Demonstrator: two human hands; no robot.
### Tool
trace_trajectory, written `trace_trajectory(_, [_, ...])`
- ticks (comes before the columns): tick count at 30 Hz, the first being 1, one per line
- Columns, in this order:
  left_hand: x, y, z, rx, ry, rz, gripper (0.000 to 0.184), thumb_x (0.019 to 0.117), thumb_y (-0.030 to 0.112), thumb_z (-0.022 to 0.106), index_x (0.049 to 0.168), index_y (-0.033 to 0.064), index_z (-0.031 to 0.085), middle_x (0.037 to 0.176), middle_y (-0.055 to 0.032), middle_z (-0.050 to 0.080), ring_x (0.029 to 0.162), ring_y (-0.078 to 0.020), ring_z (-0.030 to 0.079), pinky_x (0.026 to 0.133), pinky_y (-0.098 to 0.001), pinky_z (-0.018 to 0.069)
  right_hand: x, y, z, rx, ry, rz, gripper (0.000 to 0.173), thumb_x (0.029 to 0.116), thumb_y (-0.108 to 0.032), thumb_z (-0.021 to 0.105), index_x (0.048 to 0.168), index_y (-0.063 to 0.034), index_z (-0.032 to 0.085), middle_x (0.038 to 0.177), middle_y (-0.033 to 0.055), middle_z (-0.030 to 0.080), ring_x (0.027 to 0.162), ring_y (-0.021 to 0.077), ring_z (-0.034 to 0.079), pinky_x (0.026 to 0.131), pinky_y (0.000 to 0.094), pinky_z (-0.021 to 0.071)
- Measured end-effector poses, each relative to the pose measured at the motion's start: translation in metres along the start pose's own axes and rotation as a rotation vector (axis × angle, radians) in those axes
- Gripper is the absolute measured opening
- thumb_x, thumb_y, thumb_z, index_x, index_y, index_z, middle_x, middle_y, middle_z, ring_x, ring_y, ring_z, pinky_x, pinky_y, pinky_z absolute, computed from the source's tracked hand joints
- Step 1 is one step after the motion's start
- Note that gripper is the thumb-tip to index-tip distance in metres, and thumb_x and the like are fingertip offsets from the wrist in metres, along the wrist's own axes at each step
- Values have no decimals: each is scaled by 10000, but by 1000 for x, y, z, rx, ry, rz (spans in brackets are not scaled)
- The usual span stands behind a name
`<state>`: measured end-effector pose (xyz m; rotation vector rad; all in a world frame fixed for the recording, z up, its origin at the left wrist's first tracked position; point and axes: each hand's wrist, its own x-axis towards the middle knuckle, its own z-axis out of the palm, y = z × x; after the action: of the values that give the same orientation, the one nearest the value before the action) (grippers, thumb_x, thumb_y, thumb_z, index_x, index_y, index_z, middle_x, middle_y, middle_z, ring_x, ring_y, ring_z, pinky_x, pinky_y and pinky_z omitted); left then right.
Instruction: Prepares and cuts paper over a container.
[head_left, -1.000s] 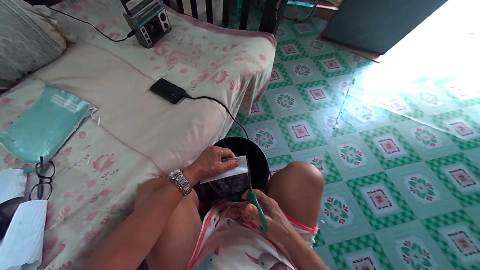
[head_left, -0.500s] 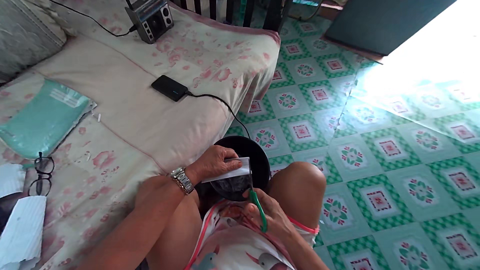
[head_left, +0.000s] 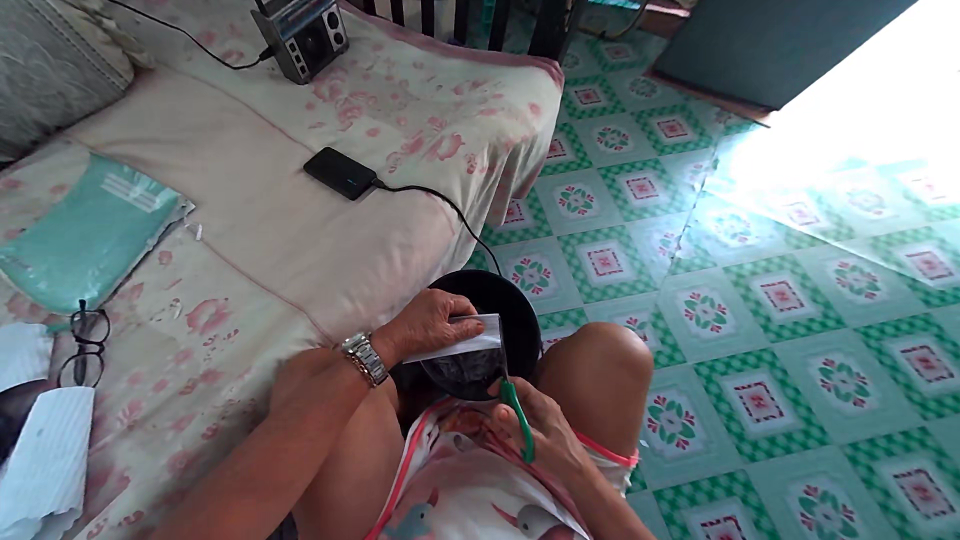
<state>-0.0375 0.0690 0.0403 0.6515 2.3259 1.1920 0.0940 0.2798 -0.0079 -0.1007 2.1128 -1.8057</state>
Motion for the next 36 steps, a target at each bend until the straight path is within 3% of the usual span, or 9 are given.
trace_trajectory(13, [1,0,-3,-73,-46,-57,195,993,118,656,856,-11,704,679,17,583,609,4,473,598,-191,396,-4,7,6,-55,128,-61,442,927,-411,679,1007,24,659,680,-62,612,561,-48,551,549,148,489])
trace_trajectory(21, [0,0,-2,-140,-133,-65,220,1010,121,625,840,2,700,674,51,577,603,41,473,589,-154,399,-2,2,1,-102,81,-28,549,908,-487,678,1068,38,652,697,-39,618,571,-19,550,554,180,485])
trace_trajectory(28, [1,0,-2,-173,-152,-73,227,1012,114,623,825,8,695,658,64,567,588,51,472,573,-137,392,-5,5,8,-65,134,-63,411,924,-378,688,1000,25,663,676,-56,619,560,-44,560,548,151,495])
trace_trajectory(33, [1,2,-2,-213,-215,-96,234,1014,108,614,808,27,690,631,89,558,567,65,476,557,-126,399,-2,4,6,-40,110,-68,454,925,-426,684,1020,17,652,664,-77,603,558,-51,551,543,145,485])
trace_trajectory(36, [1,3,-3,-222,-222,-112,228,1014,106,616,815,22,690,632,86,555,565,66,471,555,-127,395,-3,4,9,-36,129,-80,394,933,-369,682,995,20,654,665,-70,610,558,-57,553,545,138,486])
